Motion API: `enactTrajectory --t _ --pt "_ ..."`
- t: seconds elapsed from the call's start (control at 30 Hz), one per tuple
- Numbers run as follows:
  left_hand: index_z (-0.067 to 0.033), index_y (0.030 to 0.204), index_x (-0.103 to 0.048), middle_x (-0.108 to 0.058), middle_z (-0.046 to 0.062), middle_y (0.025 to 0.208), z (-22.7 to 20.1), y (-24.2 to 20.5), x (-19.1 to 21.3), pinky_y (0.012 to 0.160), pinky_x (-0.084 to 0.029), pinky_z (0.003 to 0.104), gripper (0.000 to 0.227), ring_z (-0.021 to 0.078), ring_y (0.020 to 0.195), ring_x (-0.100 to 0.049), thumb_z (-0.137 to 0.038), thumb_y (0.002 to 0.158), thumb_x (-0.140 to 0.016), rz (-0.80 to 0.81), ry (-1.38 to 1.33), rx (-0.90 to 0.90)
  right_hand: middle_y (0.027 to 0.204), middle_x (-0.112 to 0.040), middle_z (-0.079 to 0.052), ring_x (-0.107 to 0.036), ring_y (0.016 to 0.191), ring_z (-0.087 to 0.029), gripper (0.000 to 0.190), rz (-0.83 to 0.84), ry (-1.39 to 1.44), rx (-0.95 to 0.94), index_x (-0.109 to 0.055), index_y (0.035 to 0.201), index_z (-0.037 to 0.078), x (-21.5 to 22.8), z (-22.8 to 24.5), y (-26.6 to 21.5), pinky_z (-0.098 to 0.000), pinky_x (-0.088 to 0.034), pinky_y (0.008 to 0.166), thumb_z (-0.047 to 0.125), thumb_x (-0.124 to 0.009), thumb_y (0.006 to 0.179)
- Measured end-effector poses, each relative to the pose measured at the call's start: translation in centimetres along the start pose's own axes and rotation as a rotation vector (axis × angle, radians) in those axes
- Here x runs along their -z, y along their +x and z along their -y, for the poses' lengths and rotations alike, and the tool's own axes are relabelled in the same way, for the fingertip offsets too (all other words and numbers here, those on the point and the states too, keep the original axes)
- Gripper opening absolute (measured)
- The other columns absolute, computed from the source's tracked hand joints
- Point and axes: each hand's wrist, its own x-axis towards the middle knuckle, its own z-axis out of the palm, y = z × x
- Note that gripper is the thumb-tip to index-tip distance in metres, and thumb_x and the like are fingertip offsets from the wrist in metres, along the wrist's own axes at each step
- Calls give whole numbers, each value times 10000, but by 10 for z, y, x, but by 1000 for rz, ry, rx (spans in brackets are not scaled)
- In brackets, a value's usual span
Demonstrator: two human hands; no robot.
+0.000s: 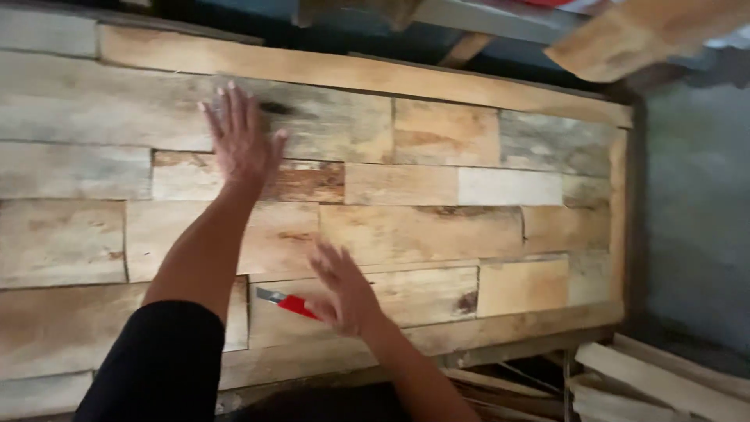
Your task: Arranging and fitting small wood panels together on a flat surface.
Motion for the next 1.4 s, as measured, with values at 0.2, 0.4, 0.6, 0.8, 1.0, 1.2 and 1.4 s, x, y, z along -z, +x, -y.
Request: enactTrajectory --t 0.2,0.4,0.6,0.8,1.0,1.2,1.4 --pt "33 1640 -318 -127 251 1759 -26 -45 37 1283 35 642 878 399 1639 -57 -603 1051 -456 -67 -153 -144 1655 -366 -235 -389 1531 -420 663 -60 43 -143 -543 1448 -9 2 3 -89 -538 -299 1275 229 -773 875" --pt "102 1557 -422 -248 338 1710 -90 -127 54 1278 -34 679 813 488 1611 -179 -503 1036 -575 -74 -283 -271 1665 -375 -233 -361 1551 -436 641 -215 11 -252 -518 1502 30 34 -35 -164 -550 -296 1270 188 -729 919" --pt "91 1503 -441 -297 349 1649 -204 -227 75 1267 -145 662 805 520 1551 -256 -440 943 -668 35 -369 -299 1701 -267 -217 -207 1601 -413 674 -465 -237 -483 -364 1592 52 86 -141 -243 -604 -128 1290 325 -571 1013" --pt "68 1486 -425 -298 338 1611 -302 -301 57 1232 -211 615 837 500 1514 -271 -436 882 -709 147 -397 -421 1717 -182 -195 -126 1606 -392 754 -541 -451 -883 -257 1625 18 162 -289 -341 -586 -103 1282 440 -500 1049" --pt "3 1501 -394 -259 280 1627 -368 -327 53 1230 -192 562 887 458 1520 -226 -411 804 -754 299 -347 -563 1726 -83 -171 -61 1582 -373 752 -445 -345 -1297 -191 1610 26 239 -352 -396 -573 -80 1234 451 -411 1031" --pt "-18 1522 -372 -242 239 1643 -387 -330 54 1242 -191 531 951 424 1531 -212 -435 765 -770 330 -306 -567 1730 -132 -193 -116 1595 -375 759 -359 -383 -1367 -213 1648 16 278 -391 -429 -587 -105 1281 457 -406 1061" --pt "-11 1517 -361 -241 242 1642 -361 -351 38 1232 -180 563 929 430 1530 -208 -541 823 -679 275 -226 -458 1713 -54 -220 -36 1578 -399 821 -482 -262 -1450 -128 1618 -32 268 -384 -446 -595 -54 1238 493 -378 1039"
